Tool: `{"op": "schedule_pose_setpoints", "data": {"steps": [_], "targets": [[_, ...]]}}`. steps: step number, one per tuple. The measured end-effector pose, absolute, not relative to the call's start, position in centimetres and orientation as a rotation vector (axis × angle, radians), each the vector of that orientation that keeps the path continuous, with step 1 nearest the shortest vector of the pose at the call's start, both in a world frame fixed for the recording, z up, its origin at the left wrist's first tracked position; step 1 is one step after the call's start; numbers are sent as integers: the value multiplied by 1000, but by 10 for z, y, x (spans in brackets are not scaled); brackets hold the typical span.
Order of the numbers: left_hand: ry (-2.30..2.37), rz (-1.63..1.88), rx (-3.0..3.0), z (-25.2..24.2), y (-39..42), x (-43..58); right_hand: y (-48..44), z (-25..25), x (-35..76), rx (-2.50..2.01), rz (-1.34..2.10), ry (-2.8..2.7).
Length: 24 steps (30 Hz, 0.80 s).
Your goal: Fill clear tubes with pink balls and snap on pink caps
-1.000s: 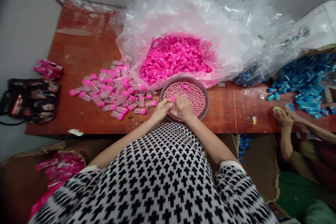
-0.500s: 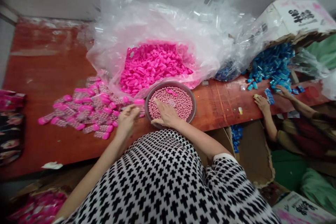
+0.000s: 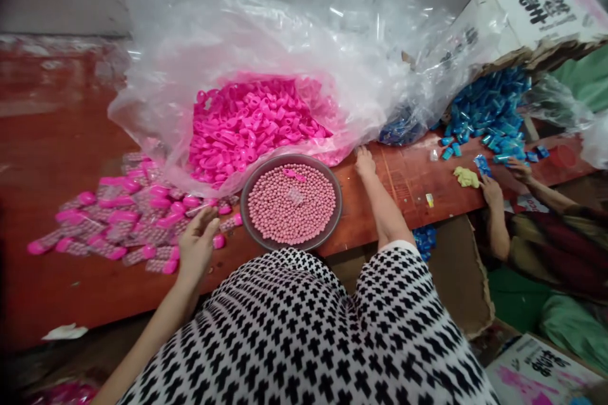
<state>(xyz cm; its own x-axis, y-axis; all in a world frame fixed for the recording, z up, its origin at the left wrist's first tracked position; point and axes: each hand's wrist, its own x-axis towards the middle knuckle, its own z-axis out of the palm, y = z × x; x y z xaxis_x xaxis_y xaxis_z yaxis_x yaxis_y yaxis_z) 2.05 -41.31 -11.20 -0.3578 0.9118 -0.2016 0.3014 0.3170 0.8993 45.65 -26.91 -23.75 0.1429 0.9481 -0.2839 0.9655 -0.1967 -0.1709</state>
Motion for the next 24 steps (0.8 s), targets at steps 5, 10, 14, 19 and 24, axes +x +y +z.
{"op": "schedule_pose_setpoints", "data": {"steps": [5, 10, 14, 19, 24], "targets": [[1770, 935, 1108, -106, -409, 49, -246, -252, 460, 2311, -545, 1829], [1682, 911, 1106, -111, -406, 59, -271, -251, 466, 2328, -647, 1734], [1597, 873, 1152, -114, -404, 64, -306, -222, 461, 2557, -720, 1850], [1511, 874, 1160, -121, -409, 68, -349, -166, 388, 2028, -883, 2602], [1478, 862, 1181, -124, -421, 61, -385, -165, 290, 1754, -972, 2258]]}}
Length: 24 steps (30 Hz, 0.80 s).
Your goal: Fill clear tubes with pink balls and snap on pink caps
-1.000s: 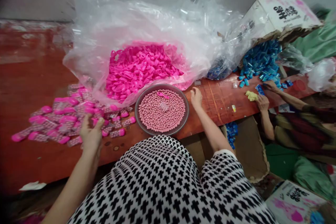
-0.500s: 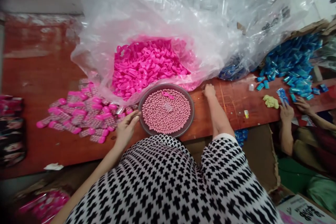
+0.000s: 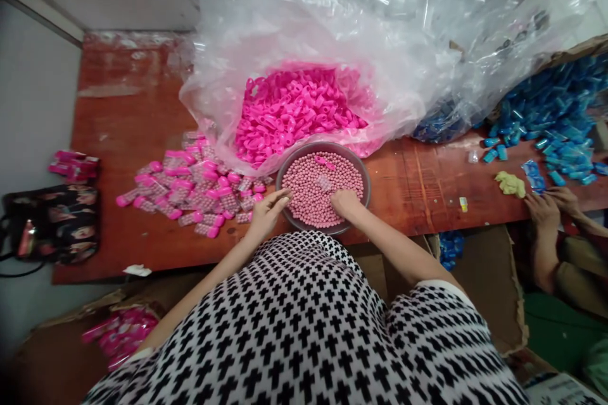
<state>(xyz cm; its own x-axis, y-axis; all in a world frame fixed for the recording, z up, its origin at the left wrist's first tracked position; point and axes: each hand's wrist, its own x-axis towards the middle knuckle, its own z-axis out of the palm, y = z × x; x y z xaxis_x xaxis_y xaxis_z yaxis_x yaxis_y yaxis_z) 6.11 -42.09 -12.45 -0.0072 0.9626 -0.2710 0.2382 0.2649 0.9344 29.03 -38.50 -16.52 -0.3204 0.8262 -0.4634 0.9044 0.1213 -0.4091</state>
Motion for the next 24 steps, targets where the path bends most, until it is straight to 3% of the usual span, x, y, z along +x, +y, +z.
{"op": "schedule_pose_setpoints", "data": {"steps": [8, 10, 14, 16, 19, 24], "targets": [[1572, 862, 1278, -131, -438, 49, -390, -205, 246, 1841, -1242, 2347], [1597, 830, 1340, -137, -434, 55, -393, -204, 249, 1907, -1583, 2352], [1548, 760, 1433, -143, -422, 75, -403, -192, 249, 1831, -2773, 1932], [1493, 782, 1458, -142, -417, 84, -406, -185, 246, 1772, -2987, 1765], [1445, 817, 1444, -140, -412, 90, -408, -173, 246, 1861, -2890, 1897], [1342, 786, 1418, -138, -407, 82, -398, -147, 266, 1824, -2137, 2670]]}}
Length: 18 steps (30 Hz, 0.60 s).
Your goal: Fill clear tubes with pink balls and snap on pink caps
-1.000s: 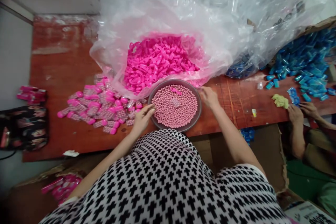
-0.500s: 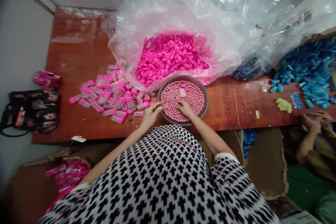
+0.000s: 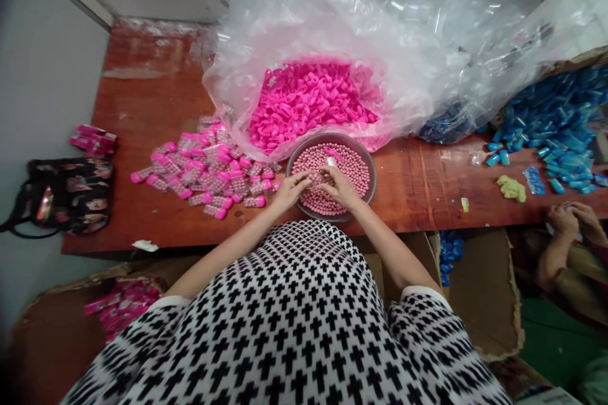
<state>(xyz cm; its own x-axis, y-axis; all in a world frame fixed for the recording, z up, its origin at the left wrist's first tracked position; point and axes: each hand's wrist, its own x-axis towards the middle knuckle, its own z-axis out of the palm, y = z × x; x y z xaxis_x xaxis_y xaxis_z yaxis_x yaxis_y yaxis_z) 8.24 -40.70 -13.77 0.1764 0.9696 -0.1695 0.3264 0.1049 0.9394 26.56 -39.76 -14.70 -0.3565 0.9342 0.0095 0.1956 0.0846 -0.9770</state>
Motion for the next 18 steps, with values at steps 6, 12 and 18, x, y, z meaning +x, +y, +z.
{"op": "schedule_pose_setpoints", "data": {"steps": [6, 12, 18], "targets": [[1168, 724, 1432, -130, -400, 75, -391, -127, 272, -1009, 1097, -2098], [1166, 726, 1269, -145, -409, 68, -406, -148, 270, -1265, 1223, -1797], [1167, 834, 877, -145, -417, 66, -360, -166, 286, -1828, 798, -1864]]}}
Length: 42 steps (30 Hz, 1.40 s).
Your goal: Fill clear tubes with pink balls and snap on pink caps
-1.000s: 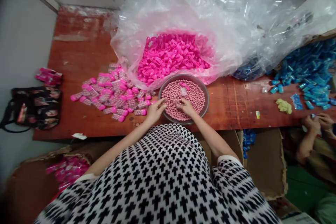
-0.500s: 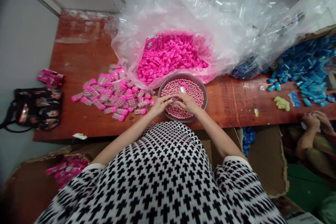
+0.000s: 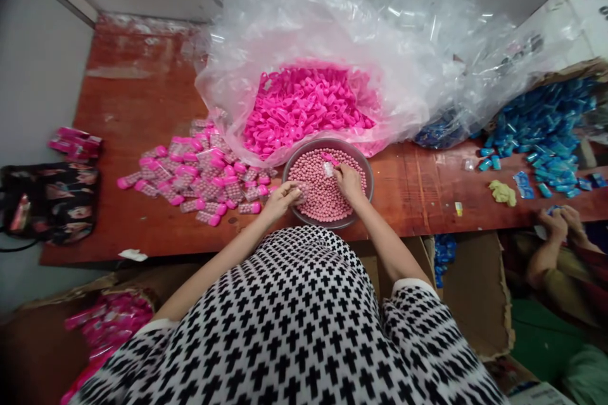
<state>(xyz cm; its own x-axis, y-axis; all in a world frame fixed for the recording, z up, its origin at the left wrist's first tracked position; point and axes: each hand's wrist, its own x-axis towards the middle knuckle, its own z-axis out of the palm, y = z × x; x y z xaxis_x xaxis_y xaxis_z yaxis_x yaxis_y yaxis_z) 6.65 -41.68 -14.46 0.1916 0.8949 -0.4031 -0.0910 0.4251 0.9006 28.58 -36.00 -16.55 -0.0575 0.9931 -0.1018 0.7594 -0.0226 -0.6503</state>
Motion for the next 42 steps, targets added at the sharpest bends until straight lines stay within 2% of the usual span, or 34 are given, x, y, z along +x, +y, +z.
{"op": "schedule_pose_setpoints", "data": {"steps": [6, 11, 14, 18, 20, 36, 42], "targets": [[1202, 871, 862, -134, -416, 68, -310, -164, 264, -2045, 573, -2171], [1234, 919, 872, -141, -412, 69, -296, -167, 256, -2028, 549, -2308], [1287, 927, 906, -144, -409, 68, -302, -162, 264, -1829, 721, -2159], [1391, 877, 1182, -136, -404, 69, -330, -141, 270, -1289, 1231, -1880], [1400, 845, 1352, -128, -403, 70, -345, -129, 269, -1137, 1353, -1844], [1324, 669, 1830, -112, -414, 72, -372, -83, 264, -1271, 869, -2675], [1328, 623, 1727, -109, -409, 72, -363, -76, 263, -1150, 946, -2700]]}}
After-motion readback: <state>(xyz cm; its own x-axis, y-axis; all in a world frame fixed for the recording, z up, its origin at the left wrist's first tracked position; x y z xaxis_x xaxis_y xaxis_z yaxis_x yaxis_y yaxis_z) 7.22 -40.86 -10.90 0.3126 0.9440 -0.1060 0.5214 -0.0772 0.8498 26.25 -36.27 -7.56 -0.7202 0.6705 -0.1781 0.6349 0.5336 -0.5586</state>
